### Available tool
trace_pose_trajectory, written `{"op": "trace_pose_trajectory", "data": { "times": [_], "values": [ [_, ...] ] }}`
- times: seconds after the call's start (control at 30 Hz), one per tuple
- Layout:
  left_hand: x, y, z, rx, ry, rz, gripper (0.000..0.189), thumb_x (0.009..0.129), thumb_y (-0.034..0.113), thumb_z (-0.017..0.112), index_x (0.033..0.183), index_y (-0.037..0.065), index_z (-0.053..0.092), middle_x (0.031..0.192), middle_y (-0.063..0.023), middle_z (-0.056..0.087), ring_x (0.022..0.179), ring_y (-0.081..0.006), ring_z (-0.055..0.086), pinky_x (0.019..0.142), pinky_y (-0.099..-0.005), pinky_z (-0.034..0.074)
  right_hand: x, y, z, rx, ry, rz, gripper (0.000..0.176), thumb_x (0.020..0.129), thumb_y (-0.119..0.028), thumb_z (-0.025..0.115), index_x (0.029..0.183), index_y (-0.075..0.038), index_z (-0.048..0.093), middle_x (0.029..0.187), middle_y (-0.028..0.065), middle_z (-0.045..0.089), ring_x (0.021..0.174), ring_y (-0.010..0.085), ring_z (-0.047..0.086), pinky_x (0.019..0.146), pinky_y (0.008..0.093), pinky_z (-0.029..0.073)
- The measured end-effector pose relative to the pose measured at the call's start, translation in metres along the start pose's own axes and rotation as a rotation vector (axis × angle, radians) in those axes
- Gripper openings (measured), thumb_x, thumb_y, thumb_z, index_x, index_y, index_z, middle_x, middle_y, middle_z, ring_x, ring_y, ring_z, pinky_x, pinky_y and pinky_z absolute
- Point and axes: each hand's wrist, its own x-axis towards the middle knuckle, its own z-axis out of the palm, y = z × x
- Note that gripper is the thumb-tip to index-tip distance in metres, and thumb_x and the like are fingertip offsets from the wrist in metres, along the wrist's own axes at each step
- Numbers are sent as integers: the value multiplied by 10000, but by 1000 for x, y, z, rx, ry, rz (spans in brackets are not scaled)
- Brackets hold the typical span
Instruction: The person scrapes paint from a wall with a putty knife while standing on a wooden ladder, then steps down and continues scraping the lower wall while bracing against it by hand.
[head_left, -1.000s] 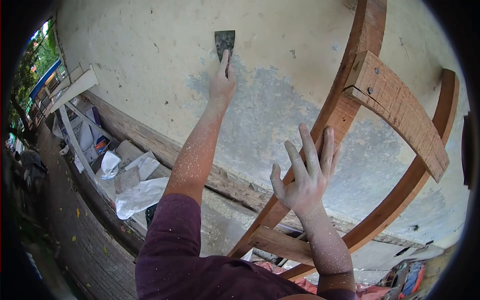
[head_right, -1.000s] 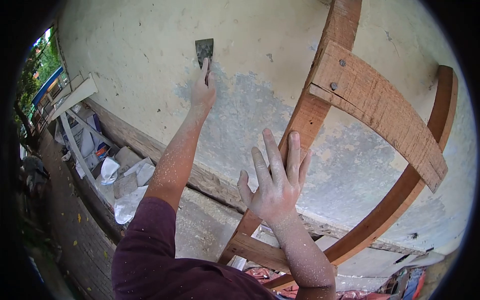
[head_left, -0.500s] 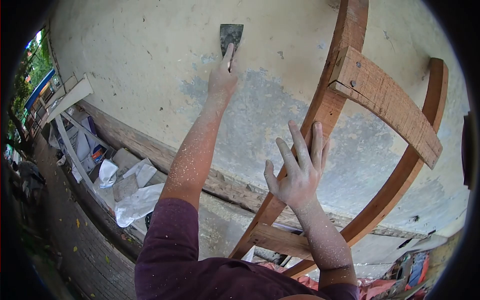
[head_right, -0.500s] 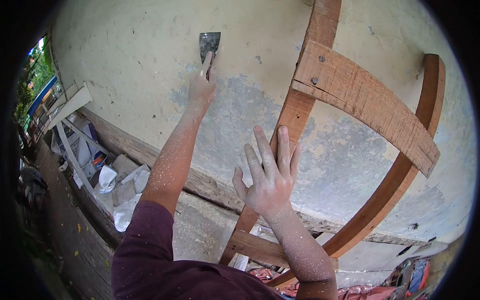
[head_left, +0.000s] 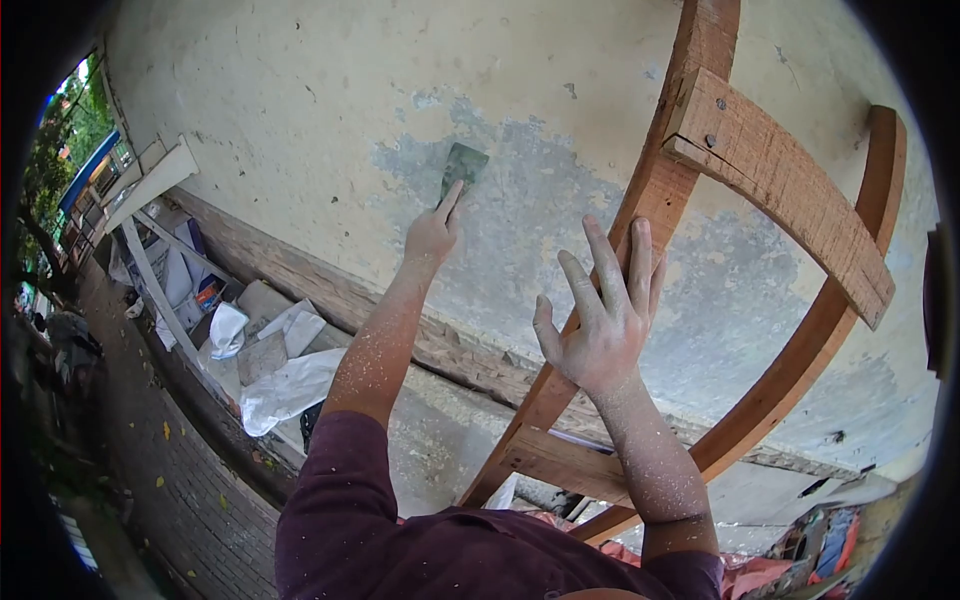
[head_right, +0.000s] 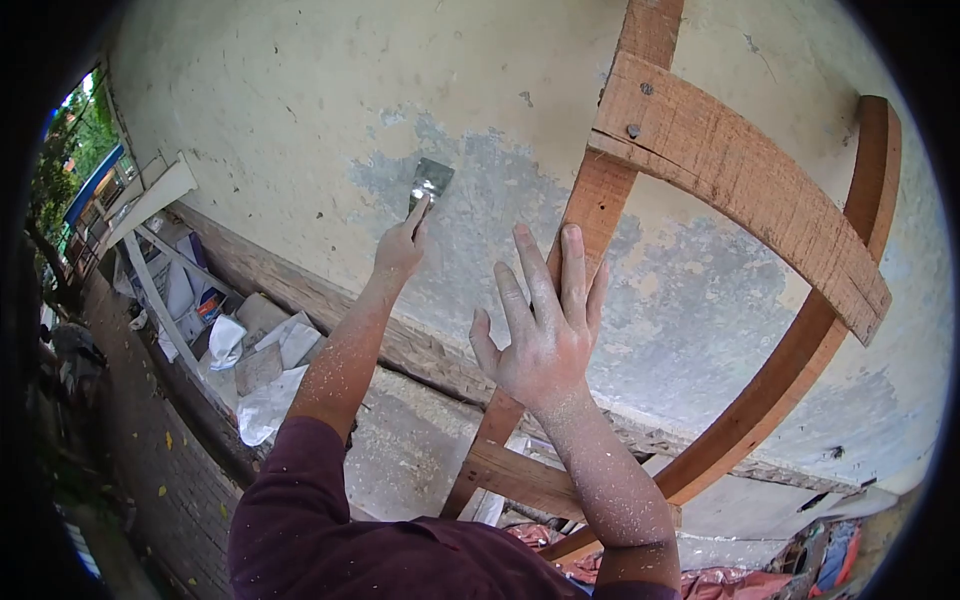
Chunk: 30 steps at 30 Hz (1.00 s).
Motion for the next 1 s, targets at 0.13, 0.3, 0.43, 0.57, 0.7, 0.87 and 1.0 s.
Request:
{"op": "trace_pose_trajectory", "data": {
  "times": [0.13,0.3,0.43,0.57,0.7,0.87,1.0],
  "values": [
    [5,-6,-3,41,-34,7,529,909,245,498,1407,356,356,708,-197,614,656,-400,598,608,-501,480,1,1,1,0,22,-11,309,718,-191,651,987,-41,673,1382,92,478,1386,390,236,1108,598,113],
    [3,-9,7,20,-22,6,535,915,247,493,1414,363,341,708,-198,613,667,-399,606,613,-491,483,0,1,0,13,12,0,310,723,-196,653,990,-41,674,1374,99,485,1385,393,236,1109,598,105],
    [16,6,7,-157,82,11,498,926,266,480,1404,345,365,741,-224,622,702,-421,605,636,-498,477,-1,2,0,24,-10,3,307,729,-196,651,992,-39,676,1376,101,482,1386,393,233,1110,600,88],
    [92,81,-41,-210,267,84,461,934,282,464,1389,308,400,765,-252,619,736,-438,599,657,-507,469,-1,3,0,21,-9,-7,304,735,-194,647,995,-40,673,1377,100,481,1388,390,231,1112,597,81],
    [107,97,-57,-206,186,-46,442,943,239,467,1382,218,430,917,-260,625,862,-416,606,733,-453,473,-2,4,2,30,3,0,284,739,-193,646,978,-44,672,1378,95,480,1386,386,238,1115,589,91],
    [-16,27,38,-223,82,-26,483,922,203,492,1397,195,408,732,-241,610,669,-428,587,587,-475,449,-3,1,0,19,-19,22,298,724,-191,656,985,-49,672,1380,90,479,1385,387,240,1112,593,99],
    [-26,32,58,-276,95,-34,475,927,206,486,1396,199,410,737,-250,606,667,-431,584,585,-487,437,0,1,0,-9,-32,13,304,721,-190,655,990,-50,672,1382,89,478,1385,389,239,1108,599,105]
  ]
}}
